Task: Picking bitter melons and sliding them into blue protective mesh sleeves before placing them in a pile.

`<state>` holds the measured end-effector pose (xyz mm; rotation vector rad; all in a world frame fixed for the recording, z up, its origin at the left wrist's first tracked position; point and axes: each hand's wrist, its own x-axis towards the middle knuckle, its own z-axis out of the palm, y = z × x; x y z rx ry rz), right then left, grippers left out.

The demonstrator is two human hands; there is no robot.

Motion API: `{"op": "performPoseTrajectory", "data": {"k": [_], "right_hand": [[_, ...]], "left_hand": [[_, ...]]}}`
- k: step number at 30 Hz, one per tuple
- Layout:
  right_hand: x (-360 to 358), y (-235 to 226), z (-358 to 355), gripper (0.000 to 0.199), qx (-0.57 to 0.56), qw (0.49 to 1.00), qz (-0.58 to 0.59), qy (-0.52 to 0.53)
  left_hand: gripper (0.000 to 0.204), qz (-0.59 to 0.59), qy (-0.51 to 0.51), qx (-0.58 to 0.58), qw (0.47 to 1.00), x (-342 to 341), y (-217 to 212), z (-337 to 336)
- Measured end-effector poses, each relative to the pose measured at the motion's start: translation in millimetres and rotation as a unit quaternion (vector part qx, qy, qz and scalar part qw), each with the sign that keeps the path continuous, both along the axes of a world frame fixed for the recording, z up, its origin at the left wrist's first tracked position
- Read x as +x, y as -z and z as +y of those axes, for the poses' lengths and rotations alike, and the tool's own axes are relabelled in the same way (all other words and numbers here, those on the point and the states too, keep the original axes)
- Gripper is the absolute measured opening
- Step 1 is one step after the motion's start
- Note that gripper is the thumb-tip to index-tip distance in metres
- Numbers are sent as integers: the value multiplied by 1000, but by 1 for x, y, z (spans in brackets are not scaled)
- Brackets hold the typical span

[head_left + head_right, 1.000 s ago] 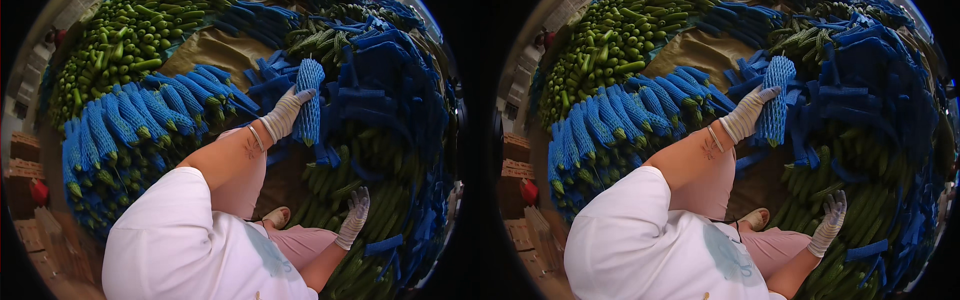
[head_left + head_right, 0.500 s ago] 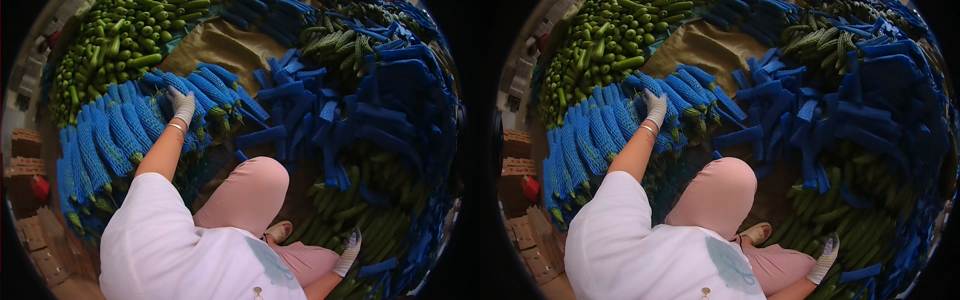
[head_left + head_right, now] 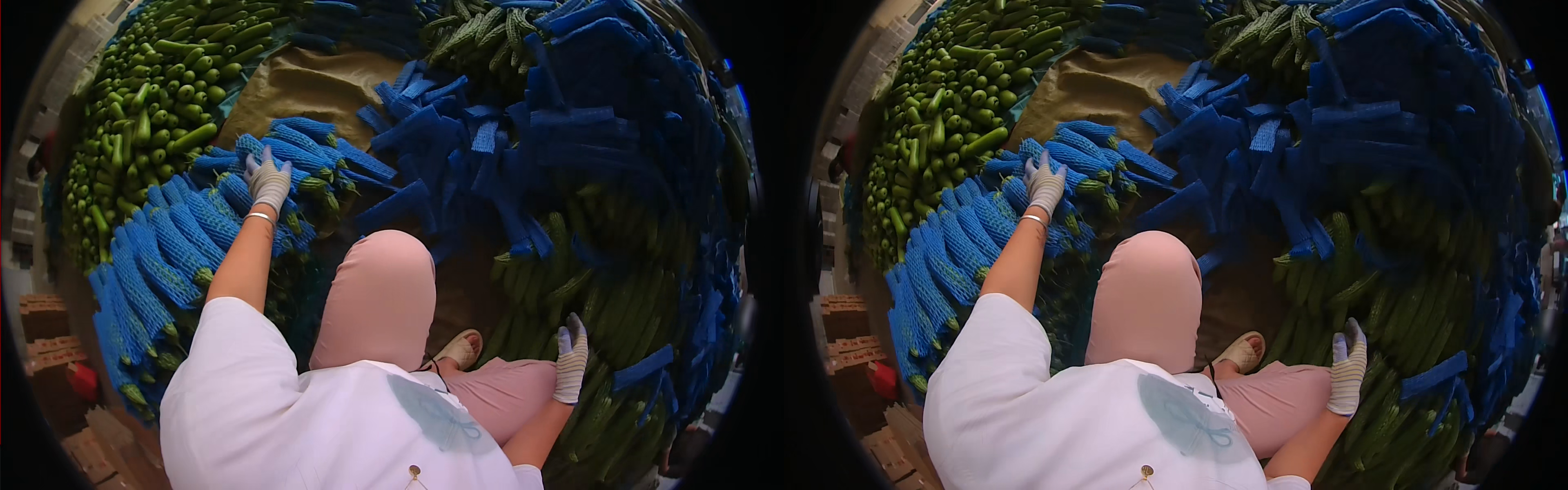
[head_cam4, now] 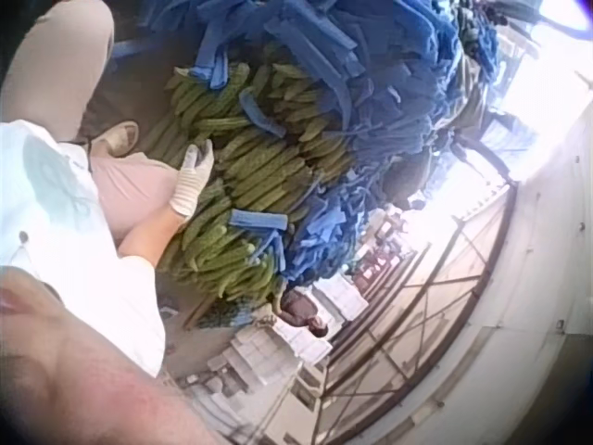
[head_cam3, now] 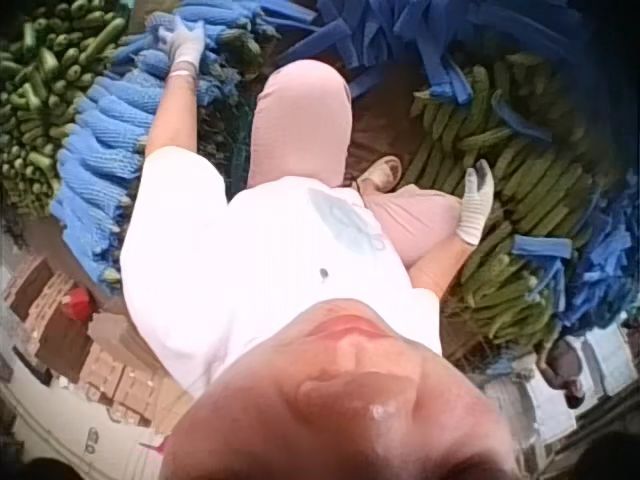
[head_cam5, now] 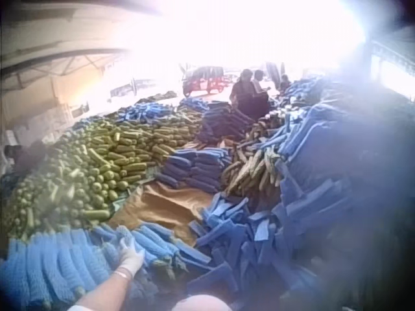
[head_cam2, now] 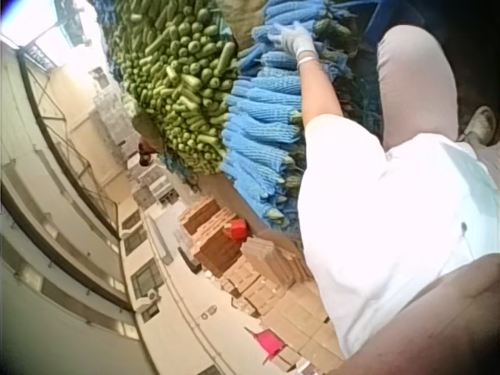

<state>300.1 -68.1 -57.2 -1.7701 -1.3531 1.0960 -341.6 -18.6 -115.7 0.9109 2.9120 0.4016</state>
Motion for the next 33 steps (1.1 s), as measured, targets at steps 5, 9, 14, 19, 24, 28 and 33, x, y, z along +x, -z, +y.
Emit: {"op": "performPoseTrajectory", "data": {"k": [5, 9, 14, 19, 24, 28, 33], "right_hand": [[-43, -18, 27, 44, -27, 990, -67, -118], [-60, -10, 83, 51, 16, 939, -220, -264], [-86, 46, 154, 70, -30, 903, -424, -58], [-74, 104, 170, 46, -113, 958, -262, -4], [-116, 45, 137, 24, 0, 984, 171, -57], [-124, -11, 100, 30, 24, 956, 271, -110], [-112, -17, 85, 43, 45, 945, 322, -40]], "left_hand": [[56, -34, 297, 270, 915, 67, -60, 53], [53, -102, 471, 433, 762, 245, -131, 81], [54, -214, 517, 349, 751, 338, -87, 88], [51, -310, 559, 150, 755, 341, -32, 100], [48, -303, 554, 120, 766, 345, -38, 91], [23, -525, 513, 109, 670, 357, -53, 91], [16, -605, 518, 108, 595, 368, -65, 78]]}}
